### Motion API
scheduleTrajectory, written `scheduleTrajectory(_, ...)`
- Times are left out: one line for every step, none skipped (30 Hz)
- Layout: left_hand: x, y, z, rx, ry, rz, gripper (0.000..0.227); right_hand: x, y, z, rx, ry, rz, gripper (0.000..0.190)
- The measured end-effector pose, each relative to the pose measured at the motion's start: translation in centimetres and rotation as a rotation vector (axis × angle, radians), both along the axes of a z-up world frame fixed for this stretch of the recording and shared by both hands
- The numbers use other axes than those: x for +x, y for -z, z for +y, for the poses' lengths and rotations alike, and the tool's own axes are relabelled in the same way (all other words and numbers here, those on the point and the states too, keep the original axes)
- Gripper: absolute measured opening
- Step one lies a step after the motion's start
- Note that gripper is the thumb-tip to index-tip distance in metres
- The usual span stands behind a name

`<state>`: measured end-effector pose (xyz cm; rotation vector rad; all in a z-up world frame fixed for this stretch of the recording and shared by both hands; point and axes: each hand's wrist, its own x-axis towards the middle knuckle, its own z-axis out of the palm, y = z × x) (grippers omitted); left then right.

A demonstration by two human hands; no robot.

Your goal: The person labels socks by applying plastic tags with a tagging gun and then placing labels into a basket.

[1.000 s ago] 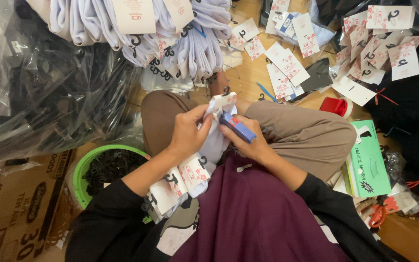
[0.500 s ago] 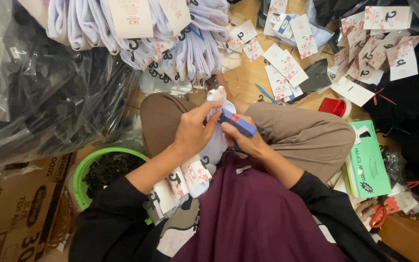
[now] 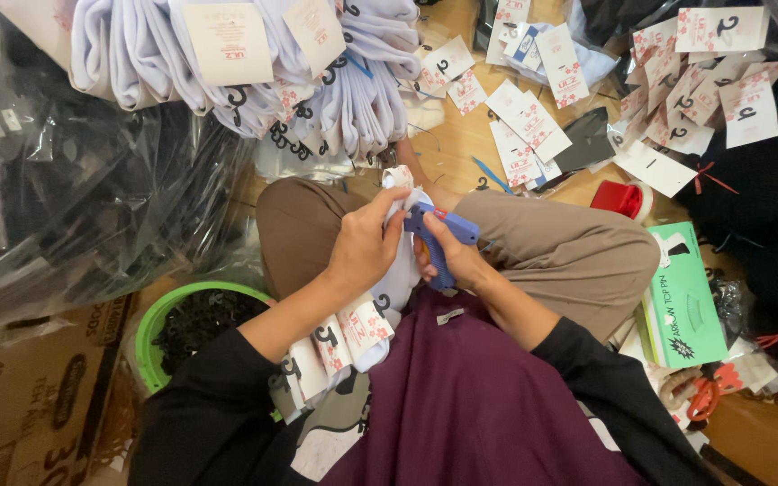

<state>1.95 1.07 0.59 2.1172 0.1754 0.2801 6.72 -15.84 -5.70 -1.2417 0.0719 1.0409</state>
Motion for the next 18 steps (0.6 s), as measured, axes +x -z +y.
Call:
scheduleTrajectory(-0.1, 0.3, 0.2, 0.000, 0.001, 0.004, 0.029, 0.3, -0.1, 0.1, 0.000, 0.001, 0.004, 0.062)
scheduleTrajectory(-0.2, 0.6, 0.5, -0.029, 0.001, 0.016, 0.034, 0.6, -0.3, 0.2, 0.016, -0.015, 0.055, 0.064)
scheduleTrajectory(-0.3, 0.9, 0.7, -0.058, 0.001, 0.026, 0.040, 1.0, -0.4, 0.3, 0.033, -0.032, 0.105, 0.067)
scheduleTrajectory(-0.4, -0.3, 1.0, -0.058, 0.002, 0.029, 0.040, 1.6, 0.5, -0.8, 0.032, -0.031, 0.108, 0.067)
scheduleTrajectory(-0.3, -1.5, 1.5, -0.115, -0.043, 0.108, 0.046, 2.4, 1.4, -1.8, 0.003, -0.143, 0.138, 0.063)
scheduleTrajectory(-0.2, -2.8, 2.0, -0.172, -0.088, 0.187, 0.053, 3.2, 2.2, -2.7, -0.026, -0.256, 0.168, 0.062)
scheduleTrajectory(-0.6, -1.6, 3.0, -0.171, -0.090, 0.188, 0.053, 4.3, -1.4, -2.7, -0.026, -0.258, 0.169, 0.062)
scheduleTrajectory(-1.0, -0.4, 4.1, -0.450, -0.098, 0.212, 0.059, 5.5, -5.0, -2.6, -0.048, -0.161, 0.021, 0.039)
scheduleTrajectory(-1.3, 0.8, 5.1, -0.727, -0.106, 0.229, 0.064, 6.8, -8.6, -2.5, -0.069, -0.066, -0.130, 0.028)
scheduleTrajectory(-1.8, -0.1, 6.4, -0.725, -0.109, 0.225, 0.064, 9.2, -5.5, -2.8, -0.066, -0.070, -0.133, 0.028)
scheduleTrajectory(-2.2, -1.0, 7.7, -0.866, 0.037, 0.242, 0.041, 11.8, -2.3, -2.9, -0.070, 0.006, -0.332, 0.027)
scheduleTrajectory(-2.5, -1.9, 9.0, -1.003, 0.186, 0.259, 0.040, 14.6, 0.7, -3.0, -0.072, 0.084, -0.530, 0.026)
scheduleTrajectory(-2.7, -3.9, 9.7, -0.997, 0.189, 0.255, 0.040, 16.5, 3.9, -2.3, -0.067, 0.087, -0.535, 0.026)
scheduleTrajectory(-2.8, -5.9, 10.5, -1.010, 0.554, 0.434, 0.046, 18.6, 7.0, -1.6, -0.319, 0.106, -0.898, 0.028)
scheduleTrajectory(-3.0, -7.8, 11.1, -0.996, 0.919, 0.610, 0.065, 20.8, 10.1, -0.9, -0.575, 0.121, -1.260, 0.033)
scheduleTrajectory(-3.2, -7.3, 10.7, -0.989, 0.920, 0.605, 0.065, 21.4, 11.8, -0.1, -0.571, 0.125, -1.266, 0.033)
scheduleTrajectory(-3.3, -7.0, 10.4, -0.845, 0.922, 0.858, 0.052, 22.3, 13.5, 1.1, -0.612, 0.041, -1.472, 0.018)
scheduleTrajectory(-3.5, -6.6, 10.2, -0.689, 0.909, 1.105, 0.040, 23.2, 15.1, 2.4, -0.652, -0.045, -1.676, 0.005)
